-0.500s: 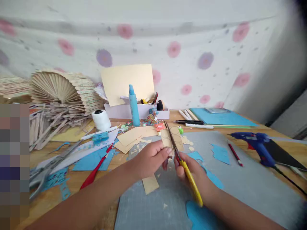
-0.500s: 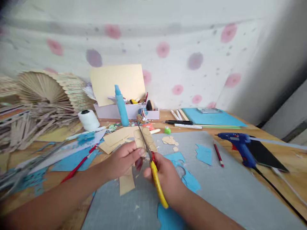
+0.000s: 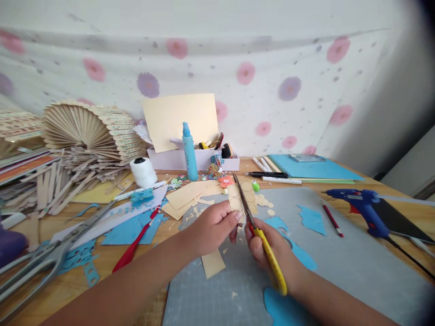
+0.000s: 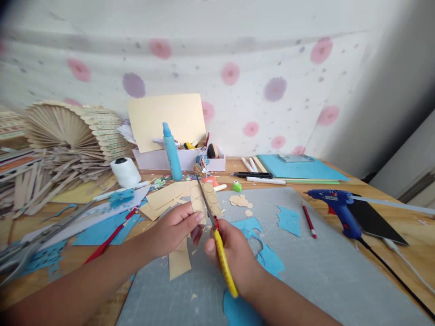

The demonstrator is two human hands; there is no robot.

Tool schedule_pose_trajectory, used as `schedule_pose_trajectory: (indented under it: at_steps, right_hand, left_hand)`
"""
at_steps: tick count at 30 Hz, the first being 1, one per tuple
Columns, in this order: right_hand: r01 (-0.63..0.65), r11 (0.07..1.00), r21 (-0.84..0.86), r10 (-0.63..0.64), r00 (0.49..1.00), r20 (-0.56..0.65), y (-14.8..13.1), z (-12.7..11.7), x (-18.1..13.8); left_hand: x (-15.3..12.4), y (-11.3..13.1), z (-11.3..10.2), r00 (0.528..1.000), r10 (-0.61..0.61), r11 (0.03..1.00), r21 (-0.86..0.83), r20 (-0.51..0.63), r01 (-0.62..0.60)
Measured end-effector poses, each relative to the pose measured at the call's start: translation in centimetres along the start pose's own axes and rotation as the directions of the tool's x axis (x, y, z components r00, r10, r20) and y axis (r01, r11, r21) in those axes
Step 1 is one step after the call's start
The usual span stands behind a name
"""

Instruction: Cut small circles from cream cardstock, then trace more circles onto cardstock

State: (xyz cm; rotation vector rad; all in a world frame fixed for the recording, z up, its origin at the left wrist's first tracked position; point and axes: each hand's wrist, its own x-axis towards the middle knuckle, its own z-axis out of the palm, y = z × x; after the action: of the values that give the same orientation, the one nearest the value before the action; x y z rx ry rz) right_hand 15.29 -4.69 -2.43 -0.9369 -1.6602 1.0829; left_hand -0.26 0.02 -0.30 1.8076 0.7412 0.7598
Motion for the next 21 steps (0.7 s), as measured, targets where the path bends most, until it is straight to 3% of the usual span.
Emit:
schedule_pose_trajectory:
  at_steps: [7,12,16,21]
  right_hand:
    - [-0.041,0.999,-0.029,0.042,0.998,0.050,0.3,0.1,-0.4]
    - [-0.114,0.988,0.101,0.114,0.993,0.004,0.8,0.2,-0.3]
    - [-0.128,0.983,0.128,0.134,0.990,-0.036,1.1,-0.1,-0.1]
    - [-0.122,0.982,0.141,0.133,0.989,-0.071,1.1,-0.5,0.0]
  left_hand:
    - [0.0,-0.1,0.0,0.999,0.011,0.997,0.081,0.048,-0.015]
    - [0.0,0.0,0.0,0.999,-0.005,0.995,0.102,0.043,0.001]
    - [-0.2,0.0,0.5,0.991,-0.054,0.976,0.215,0.122,0.027]
    - [-0.3,-0.4,1.1,0.983,-0.081,0.983,0.175,0.163,0.052]
